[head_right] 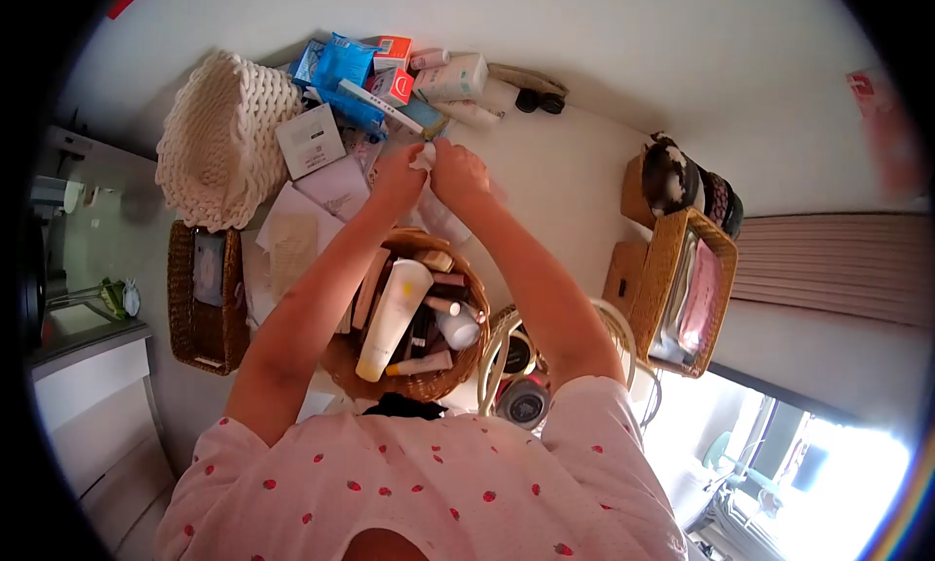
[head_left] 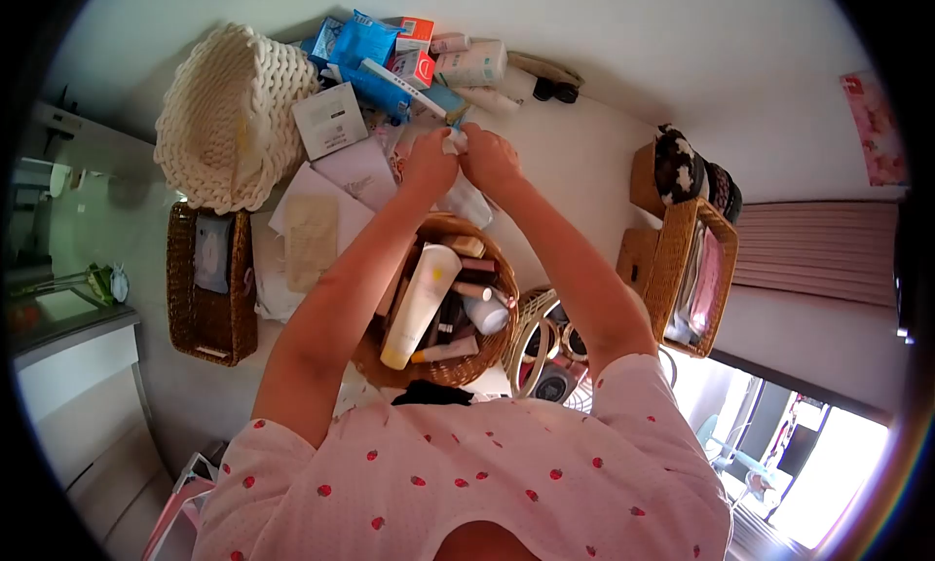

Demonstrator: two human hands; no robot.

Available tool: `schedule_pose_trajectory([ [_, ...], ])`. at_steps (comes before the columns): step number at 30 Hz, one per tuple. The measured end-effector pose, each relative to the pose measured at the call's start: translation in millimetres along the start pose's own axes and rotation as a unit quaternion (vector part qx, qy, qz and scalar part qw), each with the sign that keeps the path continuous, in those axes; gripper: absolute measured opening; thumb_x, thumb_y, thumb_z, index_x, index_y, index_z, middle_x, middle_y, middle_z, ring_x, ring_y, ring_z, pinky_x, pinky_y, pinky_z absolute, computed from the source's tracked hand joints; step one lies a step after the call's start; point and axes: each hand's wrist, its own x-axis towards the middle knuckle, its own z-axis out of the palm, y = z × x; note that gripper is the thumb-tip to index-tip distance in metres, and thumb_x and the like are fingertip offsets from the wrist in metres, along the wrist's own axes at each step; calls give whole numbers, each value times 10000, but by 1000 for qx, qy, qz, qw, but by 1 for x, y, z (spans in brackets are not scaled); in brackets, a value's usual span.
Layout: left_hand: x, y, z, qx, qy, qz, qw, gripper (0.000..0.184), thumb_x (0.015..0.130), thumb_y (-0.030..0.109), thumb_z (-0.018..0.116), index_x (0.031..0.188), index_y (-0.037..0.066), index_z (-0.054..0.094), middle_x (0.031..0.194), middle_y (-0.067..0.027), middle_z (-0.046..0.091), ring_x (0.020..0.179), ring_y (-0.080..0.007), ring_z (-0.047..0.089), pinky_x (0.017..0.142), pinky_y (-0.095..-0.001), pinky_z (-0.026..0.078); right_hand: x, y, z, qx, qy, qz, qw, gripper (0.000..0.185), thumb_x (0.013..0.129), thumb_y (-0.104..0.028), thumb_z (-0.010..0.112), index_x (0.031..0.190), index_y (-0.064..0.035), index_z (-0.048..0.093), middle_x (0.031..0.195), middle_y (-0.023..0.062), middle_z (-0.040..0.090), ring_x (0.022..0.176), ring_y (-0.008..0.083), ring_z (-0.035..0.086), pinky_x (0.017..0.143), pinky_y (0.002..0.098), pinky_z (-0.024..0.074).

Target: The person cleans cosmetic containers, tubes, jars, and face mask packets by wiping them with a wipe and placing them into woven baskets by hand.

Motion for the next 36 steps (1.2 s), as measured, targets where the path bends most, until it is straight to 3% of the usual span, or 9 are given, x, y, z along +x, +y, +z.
schedule_pose_trajectory([
  [7, 41, -18, 10, 45, -156, -129, 978, 343, 744, 119, 513, 1076, 57, 574, 1018, -197, 577, 1011, -341, 510, 849, -395, 412, 33, 14, 24, 19, -48, -30, 998, 258, 784, -184, 542, 1037, -133, 527, 975, 172, 551, 858, 327, 582, 737, 389, 480],
  [10, 40, -21, 14, 47, -108, -87, 989, 326, 739, 116, 513, 1050, 48, 586, 973, -201, 600, 960, -344, 544, 818, -388, 428, 36, 12, 24, 18, -36, -23, 999, 242, 777, -196, 547, 1009, -127, 547, 955, 159, 558, 859, 330, 578, 724, 394, 486],
  [13, 37, -27, 14, 2, -196, -62, 979, 314, 732, 92, 489, 1021, 17, 587, 947, -211, 607, 909, -349, 569, 797, -385, 432, 33, 20, 34, -38, -44, -17, 998, 215, 793, -233, 525, 988, -159, 574, 866, 144, 579, 816, 317, 582, 700, 416, 468],
  [16, 38, -33, 21, -67, -276, -106, 953, 270, 799, 121, 486, 1020, -13, 564, 852, -114, 620, 796, -197, 585, 668, -277, 441, 29, 30, 37, -25, -54, -22, 998, 199, 761, -233, 560, 925, -124, 593, 836, 163, 603, 792, 318, 594, 683, 410, 473],
  [19, 30, -22, 21, -219, -277, -162, 921, 277, 802, 157, 515, 1023, -4, 563, 857, -70, 611, 775, -151, 568, 659, -264, 439, 21, 32, 21, 16, -55, 14, 998, 243, 707, -243, 613, 903, -99, 606, 814, 180, 616, 783, 313, 602, 677, 391, 478],
  [25, -20, 55, -25, -394, -69, -246, 883, 333, 841, 250, 523, 1092, 33, 545, 952, -86, 604, 741, -148, 586, 660, -256, 464, -36, 7, -53, 189, -38, 46, 980, 279, 667, -198, 659, 905, -65, 599, 776, 136, 618, 713, 300, 590, 670, 377, 475],
  [32, -84, 80, -74, -614, -253, -183, 725, 239, 902, 231, 457, 1060, 57, 499, 902, -48, 569, 837, -95, 537, 608, -266, 447, -143, -69, -95, 133, 22, -173, 976, 238, 758, -110, 595, 989, -59, 567, 925, 158, 582, 792, 309, 580, 694, 379, 468],
  [34, -103, 82, -88, -622, -191, -183, 737, 213, 900, 234, 454, 1019, 63, 499, 846, -34, 561, 763, -95, 532, 561, -251, 429, -167, -90, -104, 147, -16, -145, 978, 256, 771, -87, 583, 1023, -53, 551, 962, 167, 569, 834, 316, 575, 718, 385, 463],
  [36, -129, 104, -118, -571, -153, -220, 776, 190, 899, 234, 430, 969, 69, 495, 730, -17, 521, 626, -88, 505, 470, -215, 380, -188, -113, -115, 141, 90, -107, 980, 285, 747, -85, 592, 1023, -43, 532, 937, 167, 568, 852, 332, 564, 722, 401, 465],
])
